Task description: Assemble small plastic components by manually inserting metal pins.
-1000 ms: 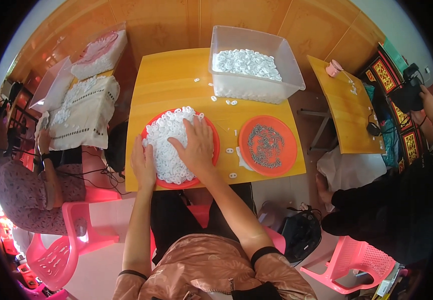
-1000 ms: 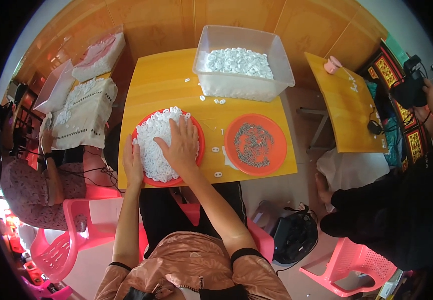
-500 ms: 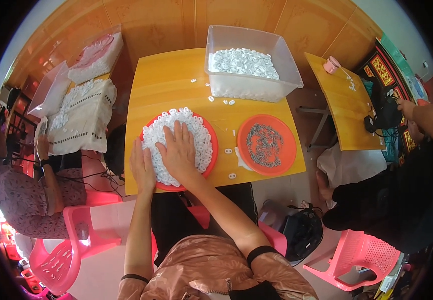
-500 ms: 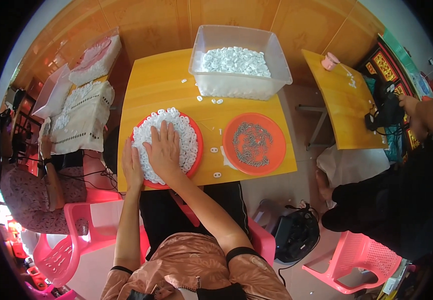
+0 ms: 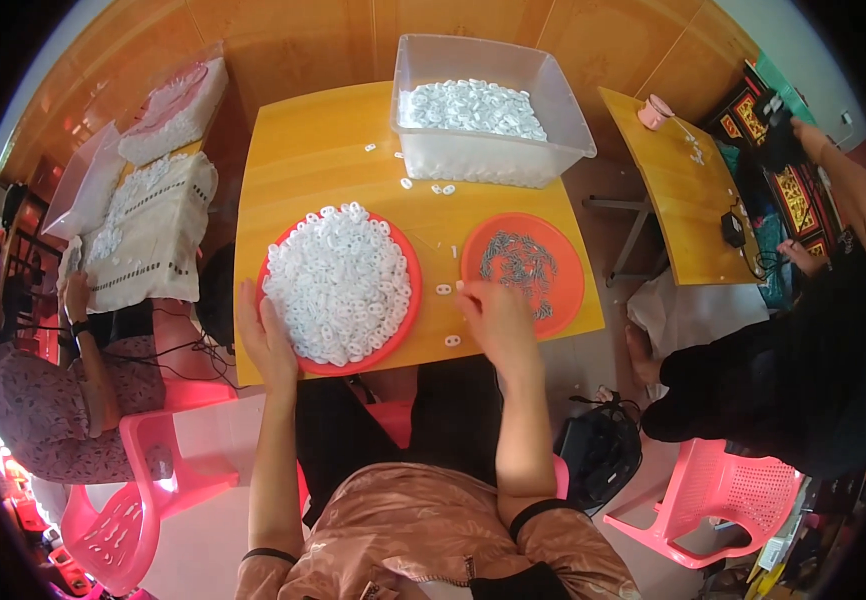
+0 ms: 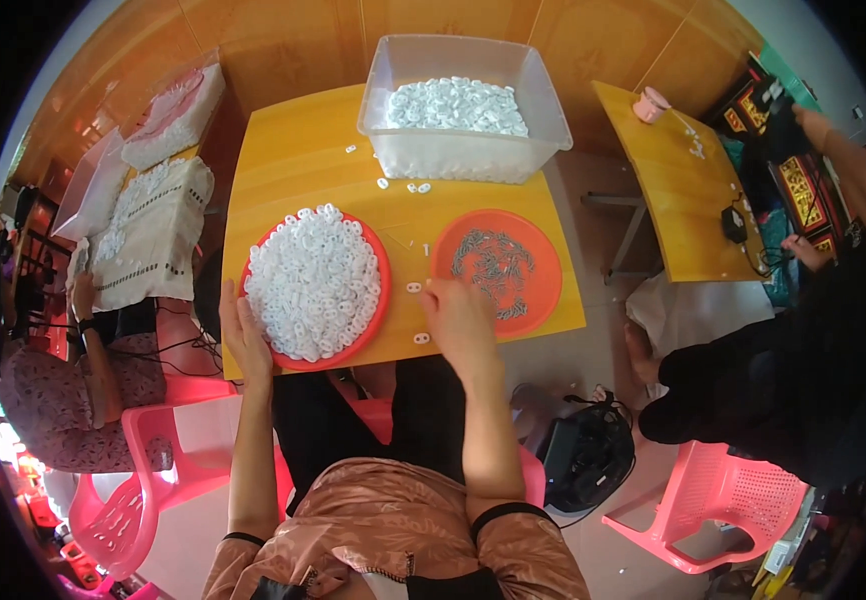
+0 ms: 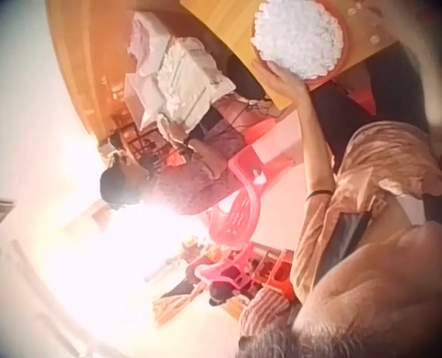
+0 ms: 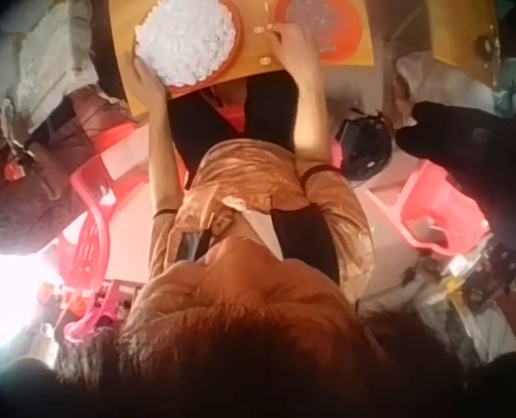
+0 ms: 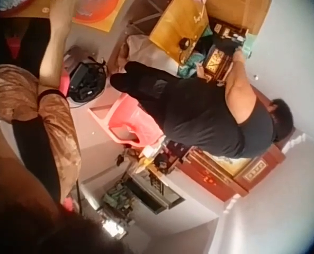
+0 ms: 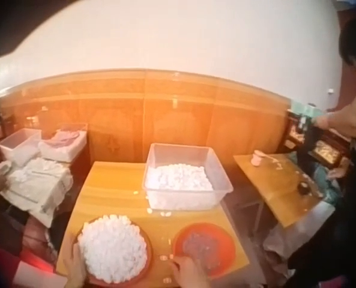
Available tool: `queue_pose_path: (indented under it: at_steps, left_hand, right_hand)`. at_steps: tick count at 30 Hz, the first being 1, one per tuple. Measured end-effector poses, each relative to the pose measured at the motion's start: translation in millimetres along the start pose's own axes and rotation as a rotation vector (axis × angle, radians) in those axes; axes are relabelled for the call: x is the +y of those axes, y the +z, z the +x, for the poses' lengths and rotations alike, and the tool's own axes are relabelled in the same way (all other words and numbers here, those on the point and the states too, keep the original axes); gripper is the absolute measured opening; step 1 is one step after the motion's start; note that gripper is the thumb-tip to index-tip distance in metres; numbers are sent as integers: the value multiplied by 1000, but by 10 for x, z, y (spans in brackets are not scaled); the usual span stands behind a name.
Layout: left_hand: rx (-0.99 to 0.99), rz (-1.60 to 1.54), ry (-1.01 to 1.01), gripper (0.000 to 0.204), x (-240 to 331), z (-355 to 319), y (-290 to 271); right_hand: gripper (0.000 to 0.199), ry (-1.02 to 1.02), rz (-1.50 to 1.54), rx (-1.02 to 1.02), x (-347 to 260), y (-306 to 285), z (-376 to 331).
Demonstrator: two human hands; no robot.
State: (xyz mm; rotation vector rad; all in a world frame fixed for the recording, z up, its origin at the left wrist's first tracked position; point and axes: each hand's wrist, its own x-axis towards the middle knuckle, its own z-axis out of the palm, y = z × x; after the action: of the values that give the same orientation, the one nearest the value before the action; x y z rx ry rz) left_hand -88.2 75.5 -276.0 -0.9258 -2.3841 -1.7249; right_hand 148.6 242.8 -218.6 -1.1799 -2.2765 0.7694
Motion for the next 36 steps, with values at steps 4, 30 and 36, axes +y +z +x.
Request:
queue_pose_path:
  at_steps: [4, 30, 36]
  left_hand:
    - [-2, 65, 154, 36, 462, -119, 38]
    - [-580, -703, -512, 28, 974, -1016, -22]
    - [-509, -791, -468, 21, 753, -1045, -116]
  right_hand:
    - [14, -26, -158, -232, 24, -150, -206]
    - [18, 13, 958, -508, -357, 117, -521]
    - [17, 250, 1320, -775, -390, 297, -496]
